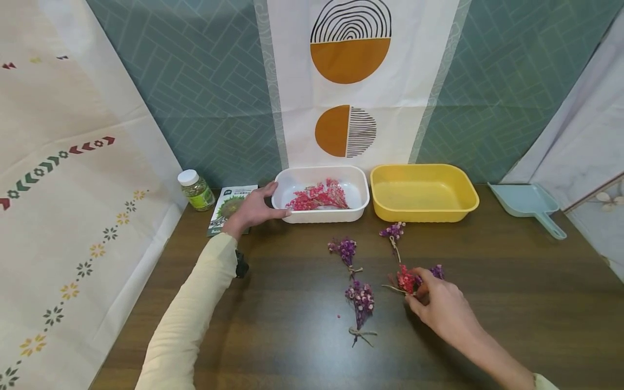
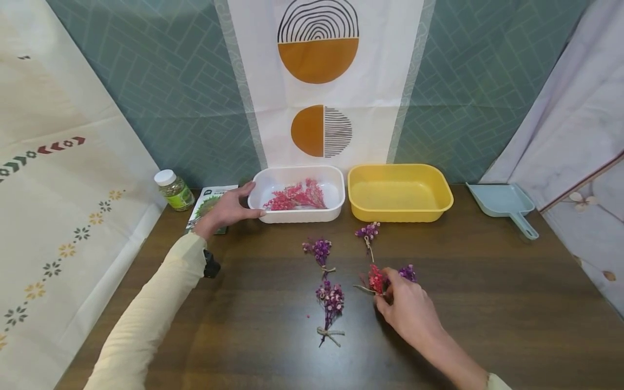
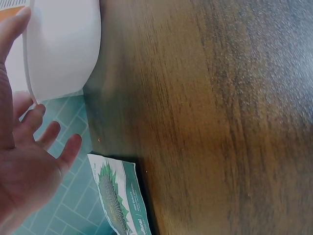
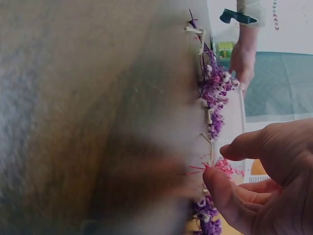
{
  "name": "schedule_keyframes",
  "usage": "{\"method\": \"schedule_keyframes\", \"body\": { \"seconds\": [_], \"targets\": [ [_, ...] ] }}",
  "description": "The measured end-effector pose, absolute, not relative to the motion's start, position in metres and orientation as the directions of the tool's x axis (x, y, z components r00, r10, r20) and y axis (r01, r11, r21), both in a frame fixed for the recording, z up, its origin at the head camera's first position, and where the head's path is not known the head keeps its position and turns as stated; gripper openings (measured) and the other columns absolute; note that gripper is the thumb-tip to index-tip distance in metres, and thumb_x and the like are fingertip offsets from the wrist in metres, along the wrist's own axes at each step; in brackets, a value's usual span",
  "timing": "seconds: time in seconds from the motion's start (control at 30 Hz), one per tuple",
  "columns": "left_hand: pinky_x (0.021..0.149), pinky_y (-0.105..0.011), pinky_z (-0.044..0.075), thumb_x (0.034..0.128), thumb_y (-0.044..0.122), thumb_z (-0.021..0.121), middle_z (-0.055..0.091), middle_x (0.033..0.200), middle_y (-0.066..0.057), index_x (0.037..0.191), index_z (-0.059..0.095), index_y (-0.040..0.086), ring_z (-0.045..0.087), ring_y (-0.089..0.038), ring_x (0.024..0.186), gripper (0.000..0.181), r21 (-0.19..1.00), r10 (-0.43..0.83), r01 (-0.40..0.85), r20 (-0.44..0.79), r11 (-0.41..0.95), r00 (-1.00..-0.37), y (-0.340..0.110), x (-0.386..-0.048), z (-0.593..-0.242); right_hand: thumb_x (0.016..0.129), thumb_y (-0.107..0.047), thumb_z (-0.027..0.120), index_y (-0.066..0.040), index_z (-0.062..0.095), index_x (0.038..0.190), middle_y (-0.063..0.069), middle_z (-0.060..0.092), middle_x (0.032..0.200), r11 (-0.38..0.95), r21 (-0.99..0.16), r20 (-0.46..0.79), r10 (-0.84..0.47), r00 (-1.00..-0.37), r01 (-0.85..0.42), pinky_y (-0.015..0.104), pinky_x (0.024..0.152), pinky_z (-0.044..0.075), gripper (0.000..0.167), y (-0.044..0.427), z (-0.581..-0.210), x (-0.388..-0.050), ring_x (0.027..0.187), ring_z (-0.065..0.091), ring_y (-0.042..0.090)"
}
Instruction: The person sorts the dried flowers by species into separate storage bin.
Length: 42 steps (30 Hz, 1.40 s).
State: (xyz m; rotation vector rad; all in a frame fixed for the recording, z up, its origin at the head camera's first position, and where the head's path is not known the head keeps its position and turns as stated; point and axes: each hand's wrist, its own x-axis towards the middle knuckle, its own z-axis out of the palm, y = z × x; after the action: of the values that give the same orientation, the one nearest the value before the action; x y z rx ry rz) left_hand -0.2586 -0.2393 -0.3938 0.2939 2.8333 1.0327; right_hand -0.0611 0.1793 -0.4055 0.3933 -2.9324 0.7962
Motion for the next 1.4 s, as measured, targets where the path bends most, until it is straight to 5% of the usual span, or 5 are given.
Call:
{"method": "schedule_keyframes", "body": {
  "seconds": [0.7, 1.4],
  "targets": [
    [0.114, -0.057, 0.025, 0.0783, 0.051, 0.081, 0.022, 0.164, -0.009, 0.158, 0.027, 0.008, 0.02, -0.035, 0.148, 0.105, 0.634, 0.211, 0.135, -0.046, 0.762, -0.976, -0.239, -0.26, -0.395, 0.077, 0.0, 0.081, 0.004, 0.061, 0.125, -0.008, 0.06, 0.067, 0.831, -0.485, 0.135, -0.237, -0.962, -0.272, 0.031, 0.051, 0.047, 0.052, 0.17, -0.419, -0.061, 0.055, 0.051, 0.005],
    [0.113, -0.057, 0.027, 0.0776, 0.048, 0.083, 0.024, 0.163, -0.009, 0.157, 0.028, 0.008, 0.022, -0.037, 0.147, 0.105, 0.645, 0.212, 0.147, -0.024, 0.75, -0.977, -0.239, -0.26, -0.397, 0.074, 0.005, 0.082, 0.002, 0.064, 0.12, -0.011, 0.059, 0.067, 0.779, -0.472, 0.294, -0.302, -0.907, -0.412, 0.025, 0.049, 0.046, 0.049, 0.173, -0.407, -0.069, 0.054, 0.049, 0.0]
  ]
}}
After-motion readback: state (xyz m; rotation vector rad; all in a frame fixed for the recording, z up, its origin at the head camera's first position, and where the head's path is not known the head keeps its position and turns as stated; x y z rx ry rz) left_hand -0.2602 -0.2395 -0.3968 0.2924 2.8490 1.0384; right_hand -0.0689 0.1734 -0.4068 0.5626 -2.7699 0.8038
